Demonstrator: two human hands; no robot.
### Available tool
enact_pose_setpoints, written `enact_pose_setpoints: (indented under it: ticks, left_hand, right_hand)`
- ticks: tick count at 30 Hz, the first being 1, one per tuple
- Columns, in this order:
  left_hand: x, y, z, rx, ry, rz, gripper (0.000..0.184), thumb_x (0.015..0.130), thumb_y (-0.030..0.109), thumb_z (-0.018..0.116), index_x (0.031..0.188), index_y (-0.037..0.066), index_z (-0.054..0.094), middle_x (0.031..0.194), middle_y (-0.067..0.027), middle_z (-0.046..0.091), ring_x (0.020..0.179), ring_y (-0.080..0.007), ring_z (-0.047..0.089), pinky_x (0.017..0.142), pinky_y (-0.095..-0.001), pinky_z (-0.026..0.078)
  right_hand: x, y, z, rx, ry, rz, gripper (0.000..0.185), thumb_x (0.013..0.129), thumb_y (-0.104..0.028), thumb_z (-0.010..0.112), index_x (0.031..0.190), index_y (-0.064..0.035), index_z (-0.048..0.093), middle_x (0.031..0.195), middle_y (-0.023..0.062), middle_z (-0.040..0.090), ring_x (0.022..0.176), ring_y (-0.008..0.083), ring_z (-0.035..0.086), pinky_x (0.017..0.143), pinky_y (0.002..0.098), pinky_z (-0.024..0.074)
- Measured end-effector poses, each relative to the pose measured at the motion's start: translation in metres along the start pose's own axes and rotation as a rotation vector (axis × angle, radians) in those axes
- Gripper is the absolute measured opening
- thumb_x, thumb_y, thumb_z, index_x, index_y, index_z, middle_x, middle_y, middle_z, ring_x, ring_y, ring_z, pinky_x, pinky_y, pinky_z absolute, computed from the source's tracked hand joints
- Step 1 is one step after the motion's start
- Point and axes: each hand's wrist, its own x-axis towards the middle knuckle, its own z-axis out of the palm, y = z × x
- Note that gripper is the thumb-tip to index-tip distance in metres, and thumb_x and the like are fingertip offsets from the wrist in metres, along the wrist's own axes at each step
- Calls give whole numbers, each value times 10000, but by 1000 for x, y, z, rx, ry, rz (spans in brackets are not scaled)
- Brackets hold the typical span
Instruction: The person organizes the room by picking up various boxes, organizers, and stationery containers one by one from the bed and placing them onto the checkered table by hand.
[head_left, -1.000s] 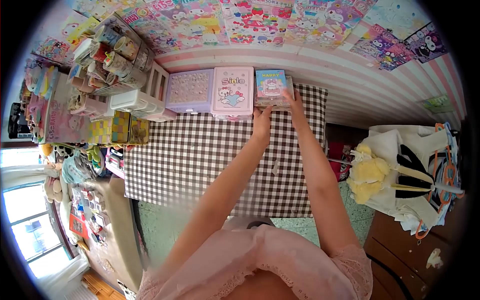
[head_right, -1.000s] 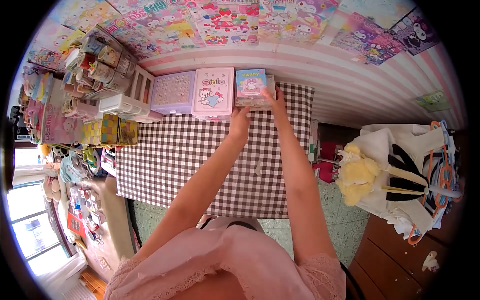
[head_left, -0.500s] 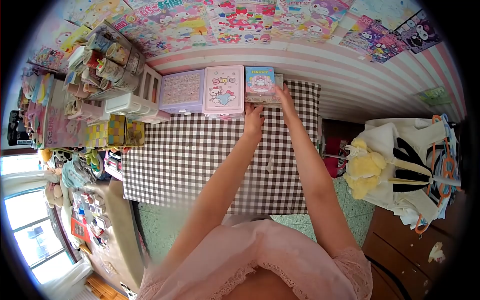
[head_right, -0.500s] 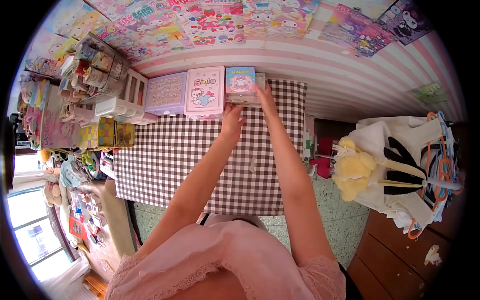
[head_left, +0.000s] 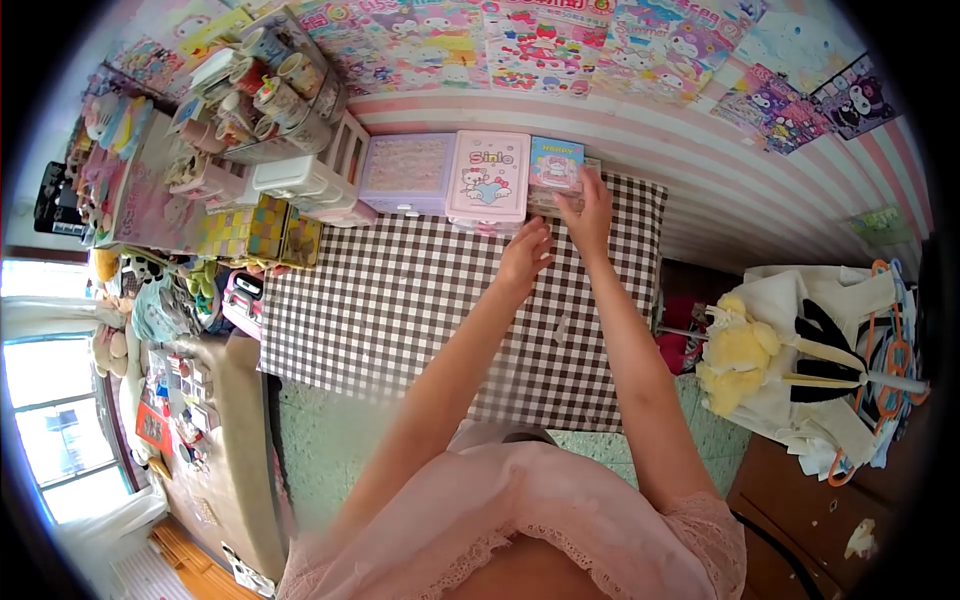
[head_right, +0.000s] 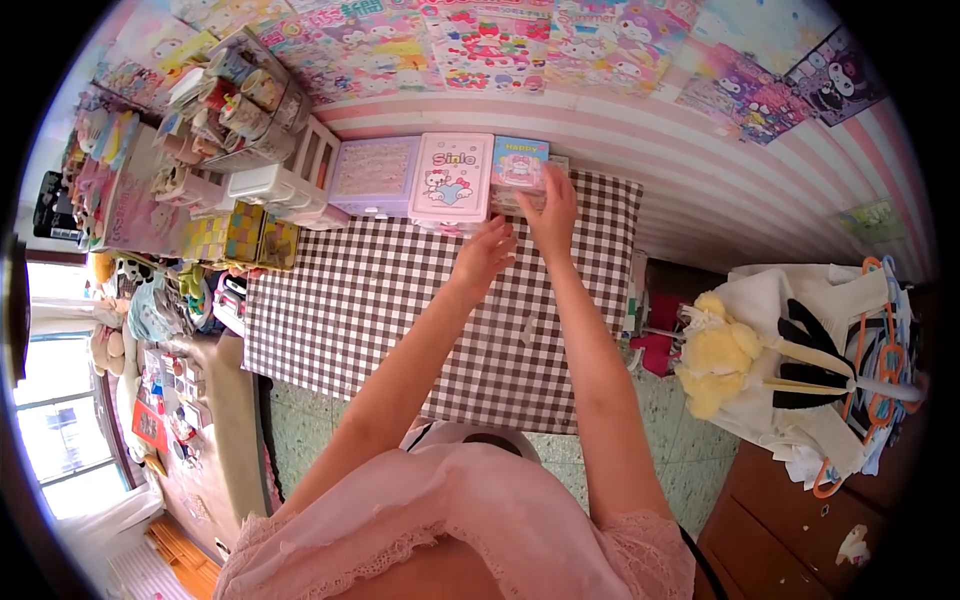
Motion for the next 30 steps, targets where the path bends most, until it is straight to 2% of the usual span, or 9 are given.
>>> enact_pose_setpoints:
  ticks: [2, 3, 10, 12, 14, 20, 22, 24, 30]
  left_hand:
    - [-12, 2, -6, 38, -25, -34, 558, 841, 235, 465, 1313, 56, 227, 1278, -85, 374, 1146, -227, 391, 938, -369, 308]
    - [-17, 3, -8, 24, -23, -32, 540, 843, 243, 461, 1304, 57, 251, 1262, -85, 394, 1131, -224, 409, 935, -367, 310]
    - [-67, 30, -35, -12, -44, 18, 535, 846, 269, 440, 1304, 65, 254, 1210, -67, 460, 1087, -186, 460, 882, -310, 333]
    - [-85, 42, -57, -68, -65, 67, 525, 845, 269, 438, 1297, 61, 270, 1197, -61, 470, 1059, -178, 477, 861, -307, 347]
    - [-112, 59, -79, -61, -21, 151, 499, 848, 280, 428, 1280, 60, 304, 1171, -53, 489, 1013, -163, 504, 838, -301, 362]
    - [-217, 104, -193, -263, 51, 379, 347, 868, 290, 403, 1154, 103, 466, 1038, -35, 556, 934, -147, 532, 787, -296, 415]
    - [-257, 110, -248, -376, 175, 435, 332, 861, 274, 410, 1134, 101, 483, 945, -25, 576, 807, -127, 558, 723, -264, 435]
    - [-307, 116, -307, -327, 289, 435, 358, 853, 305, 425, 1148, 106, 470, 1021, -30, 559, 909, -142, 536, 774, -287, 419]
    - [-453, 107, -463, -371, 563, 646, 392, 842, 308, 435, 1189, 124, 447, 1049, -31, 552, 944, -148, 531, 779, -298, 418]
  right_hand:
    - [-3, -2, 7, 178, -109, 155, 567, 670, -244, 669, 1163, -70, 450, 1108, 127, 490, 1024, 292, 459, 846, 384, 372]
    - [-2, 0, 11, 68, -71, 96, 496, 699, -192, 657, 1152, -95, 480, 1085, 138, 512, 936, 256, 522, 784, 320, 426]
    - [-9, -44, 9, -98, 240, -65, 384, 770, -153, 597, 1104, -9, 476, 1053, 124, 513, 922, 246, 518, 786, 321, 422]
    - [-18, -99, 13, 353, 182, 0, 303, 806, -109, 548, 1083, -6, 484, 1031, 102, 525, 901, 208, 522, 754, 294, 426]
    - [-36, -157, 17, 423, -5, 62, 273, 803, -92, 533, 1057, -2, 488, 999, 115, 527, 850, 199, 522, 723, 277, 427]
    - [-118, -352, 60, 659, -412, -140, 193, 820, -94, 499, 999, -28, 524, 946, 75, 553, 804, 162, 536, 629, 243, 440]
    - [-157, -401, 90, 719, -504, -157, 175, 825, -101, 493, 984, -37, 530, 925, 67, 554, 807, 159, 545, 612, 236, 445]
    - [-194, -454, 115, 758, -603, -232, 169, 814, -83, 497, 971, -33, 531, 901, 72, 552, 790, 166, 553, 610, 246, 447]
    - [-309, -605, 173, 896, -956, -408, 237, 778, -34, 520, 1014, -21, 517, 902, 89, 539, 830, 175, 554, 700, 254, 453]
